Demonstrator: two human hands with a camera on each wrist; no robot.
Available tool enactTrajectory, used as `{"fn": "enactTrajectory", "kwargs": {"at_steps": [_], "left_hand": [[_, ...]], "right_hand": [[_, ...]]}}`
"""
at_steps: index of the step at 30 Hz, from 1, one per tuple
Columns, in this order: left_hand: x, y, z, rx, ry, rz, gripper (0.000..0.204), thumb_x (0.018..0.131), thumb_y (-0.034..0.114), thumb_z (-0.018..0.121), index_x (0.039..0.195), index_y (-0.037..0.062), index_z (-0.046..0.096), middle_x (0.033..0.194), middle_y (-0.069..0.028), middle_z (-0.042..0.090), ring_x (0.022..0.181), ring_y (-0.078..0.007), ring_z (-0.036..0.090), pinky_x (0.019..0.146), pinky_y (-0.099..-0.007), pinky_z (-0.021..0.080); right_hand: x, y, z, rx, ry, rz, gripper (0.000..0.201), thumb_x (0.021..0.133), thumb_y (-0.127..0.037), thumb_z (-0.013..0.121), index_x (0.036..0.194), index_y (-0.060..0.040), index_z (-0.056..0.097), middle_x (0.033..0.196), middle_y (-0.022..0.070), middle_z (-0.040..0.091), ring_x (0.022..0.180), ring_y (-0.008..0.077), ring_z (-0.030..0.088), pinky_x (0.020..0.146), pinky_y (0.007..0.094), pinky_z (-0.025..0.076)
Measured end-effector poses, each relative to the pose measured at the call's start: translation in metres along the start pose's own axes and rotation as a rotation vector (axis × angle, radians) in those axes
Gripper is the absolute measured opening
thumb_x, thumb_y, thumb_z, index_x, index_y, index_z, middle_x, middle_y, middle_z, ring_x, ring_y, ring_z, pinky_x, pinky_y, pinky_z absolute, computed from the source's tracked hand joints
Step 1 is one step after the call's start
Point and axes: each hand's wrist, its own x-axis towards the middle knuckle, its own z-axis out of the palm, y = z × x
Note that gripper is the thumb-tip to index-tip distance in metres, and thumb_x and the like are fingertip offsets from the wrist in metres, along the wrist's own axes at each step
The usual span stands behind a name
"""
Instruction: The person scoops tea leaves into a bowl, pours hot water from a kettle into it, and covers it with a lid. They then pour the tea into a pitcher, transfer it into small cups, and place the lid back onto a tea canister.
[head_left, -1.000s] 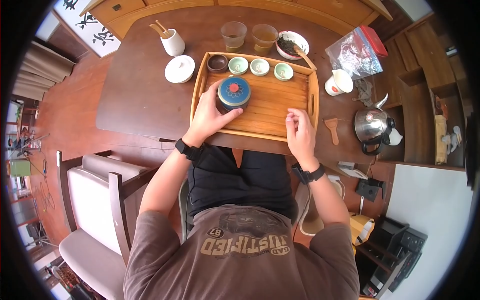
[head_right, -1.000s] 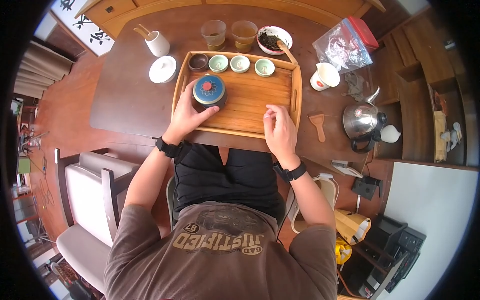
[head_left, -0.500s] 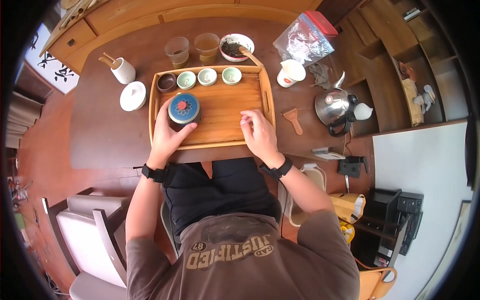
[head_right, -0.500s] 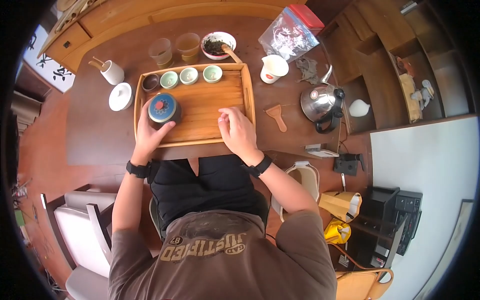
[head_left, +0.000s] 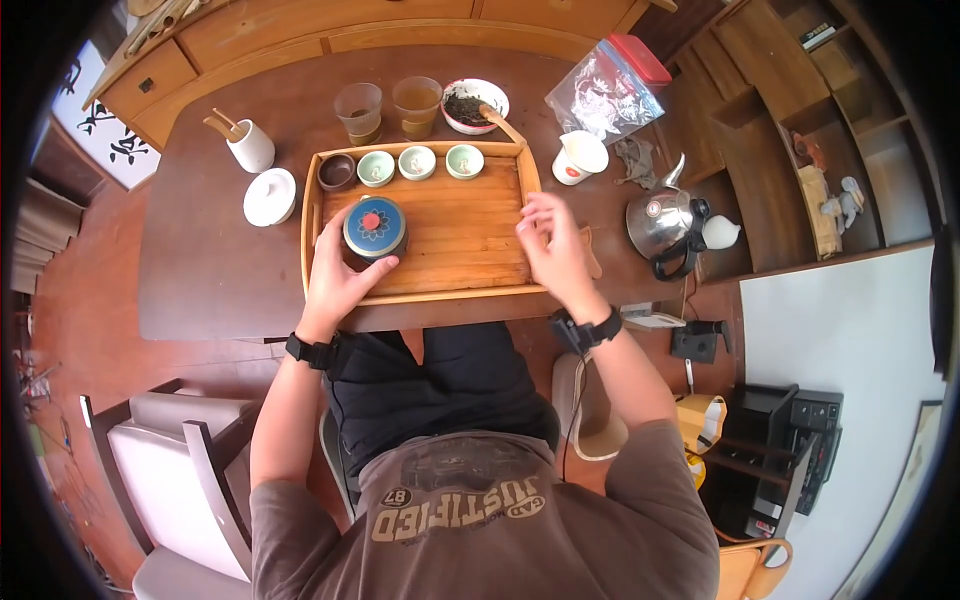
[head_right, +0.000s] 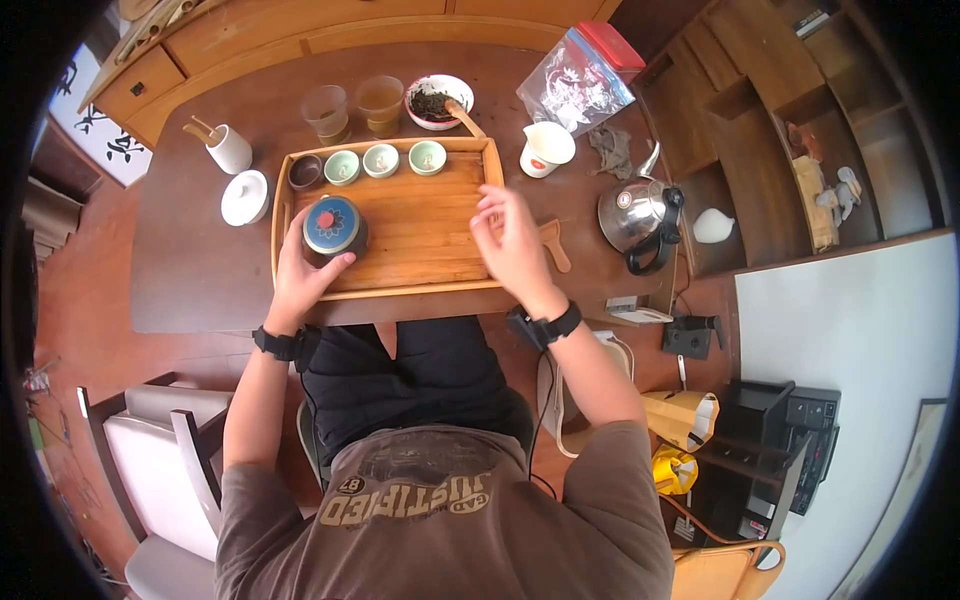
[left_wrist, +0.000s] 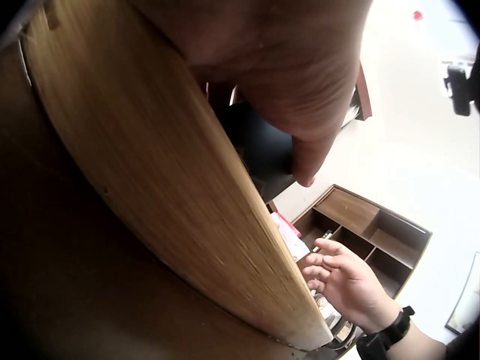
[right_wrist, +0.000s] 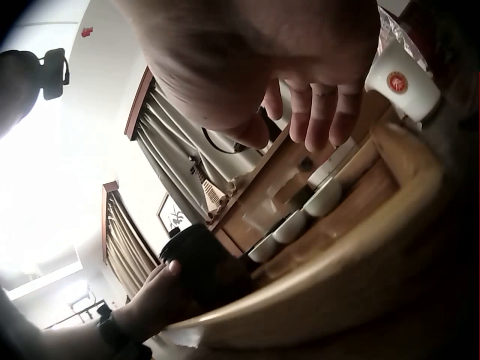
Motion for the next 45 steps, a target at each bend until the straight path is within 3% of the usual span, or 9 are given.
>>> {"fn": "enactTrajectory", "kwargs": {"at_steps": [2, 4, 7, 9, 11, 19, 21, 31, 45], "left_hand": [[0.000, 0.002, 0.000, -0.006, -0.005, -0.022, 0.089, 0.079, 0.029, 0.097, 0.150, -0.0013, 0.054, 0.142, -0.0197, 0.065, 0.134, -0.0345, 0.061, 0.116, -0.0445, 0.048], [0.000, 0.000, 0.000, 0.005, -0.004, -0.017, 0.089, 0.079, 0.030, 0.097, 0.151, -0.0007, 0.054, 0.143, -0.0194, 0.065, 0.134, -0.0352, 0.061, 0.116, -0.0451, 0.047], [0.000, -0.001, -0.002, 0.059, -0.010, -0.007, 0.090, 0.080, 0.028, 0.097, 0.152, -0.0016, 0.052, 0.143, -0.0194, 0.065, 0.135, -0.0328, 0.062, 0.116, -0.0428, 0.047], [0.000, -0.001, -0.002, 0.099, -0.020, -0.001, 0.090, 0.081, 0.025, 0.096, 0.152, -0.0032, 0.050, 0.143, -0.0199, 0.066, 0.135, -0.0297, 0.063, 0.117, -0.0400, 0.048], [-0.001, -0.004, 0.000, 0.041, 0.004, -0.009, 0.090, 0.079, 0.034, 0.097, 0.152, 0.0029, 0.054, 0.143, -0.0180, 0.065, 0.135, -0.0379, 0.058, 0.117, -0.0471, 0.045], [-0.002, -0.007, 0.000, 0.043, -0.001, -0.028, 0.092, 0.079, 0.036, 0.097, 0.153, 0.0029, 0.053, 0.143, -0.0183, 0.065, 0.134, -0.0390, 0.058, 0.116, -0.0481, 0.045], [-0.002, -0.007, 0.000, 0.047, -0.007, -0.028, 0.092, 0.079, 0.037, 0.097, 0.153, 0.0029, 0.053, 0.143, -0.0184, 0.065, 0.134, -0.0391, 0.058, 0.116, -0.0483, 0.045], [-0.003, -0.008, 0.001, 0.072, 0.010, -0.014, 0.092, 0.079, 0.038, 0.096, 0.153, 0.0037, 0.054, 0.141, -0.0178, 0.066, 0.132, -0.0386, 0.058, 0.114, -0.0480, 0.046], [-0.003, 0.005, -0.004, 0.124, 0.002, -0.002, 0.093, 0.078, 0.035, 0.097, 0.156, 0.0071, 0.053, 0.140, -0.0169, 0.067, 0.132, -0.0378, 0.057, 0.115, -0.0482, 0.045]], "right_hand": [[0.021, 0.011, -0.023, -0.212, 0.102, 0.004, 0.048, 0.098, -0.011, 0.075, 0.141, -0.0012, 0.056, 0.122, 0.0131, 0.065, 0.107, 0.0230, 0.067, 0.087, 0.0348, 0.056], [0.040, 0.032, -0.042, -0.496, 0.262, -0.088, 0.063, 0.090, -0.017, 0.082, 0.144, -0.0005, 0.054, 0.133, 0.0197, 0.059, 0.129, 0.0380, 0.056, 0.109, 0.0487, 0.047], [0.065, 0.056, -0.061, -0.637, 0.348, -0.147, 0.076, 0.087, -0.022, 0.086, 0.150, -0.0008, 0.049, 0.139, 0.0228, 0.057, 0.137, 0.0422, 0.050, 0.117, 0.0540, 0.040], [0.076, 0.063, -0.067, -0.660, 0.325, -0.032, 0.089, 0.084, -0.025, 0.089, 0.156, -0.0009, 0.044, 0.146, 0.0260, 0.055, 0.141, 0.0427, 0.050, 0.119, 0.0562, 0.039], [0.082, 0.070, -0.068, -0.601, 0.292, -0.003, 0.091, 0.084, -0.027, 0.090, 0.158, -0.0008, 0.043, 0.149, 0.0268, 0.054, 0.142, 0.0435, 0.050, 0.119, 0.0555, 0.039], [0.094, 0.088, -0.069, -0.460, 0.260, 0.067, 0.096, 0.084, -0.030, 0.091, 0.161, -0.0003, 0.040, 0.154, 0.0280, 0.052, 0.142, 0.0440, 0.052, 0.120, 0.0495, 0.043], [0.097, 0.091, -0.070, -0.387, 0.248, 0.080, 0.099, 0.083, -0.030, 0.093, 0.162, -0.0017, 0.040, 0.152, 0.0255, 0.053, 0.144, 0.0378, 0.052, 0.120, 0.0463, 0.043], [0.103, 0.072, -0.058, -0.410, 0.317, 0.073, 0.095, 0.081, -0.031, 0.093, 0.158, -0.0021, 0.045, 0.147, 0.0254, 0.056, 0.138, 0.0414, 0.055, 0.117, 0.0490, 0.046], [0.108, 0.082, -0.042, -0.435, 0.242, 0.067, 0.093, 0.083, -0.031, 0.091, 0.158, -0.0020, 0.044, 0.150, 0.0274, 0.052, 0.141, 0.0433, 0.053, 0.119, 0.0500, 0.044]]}}
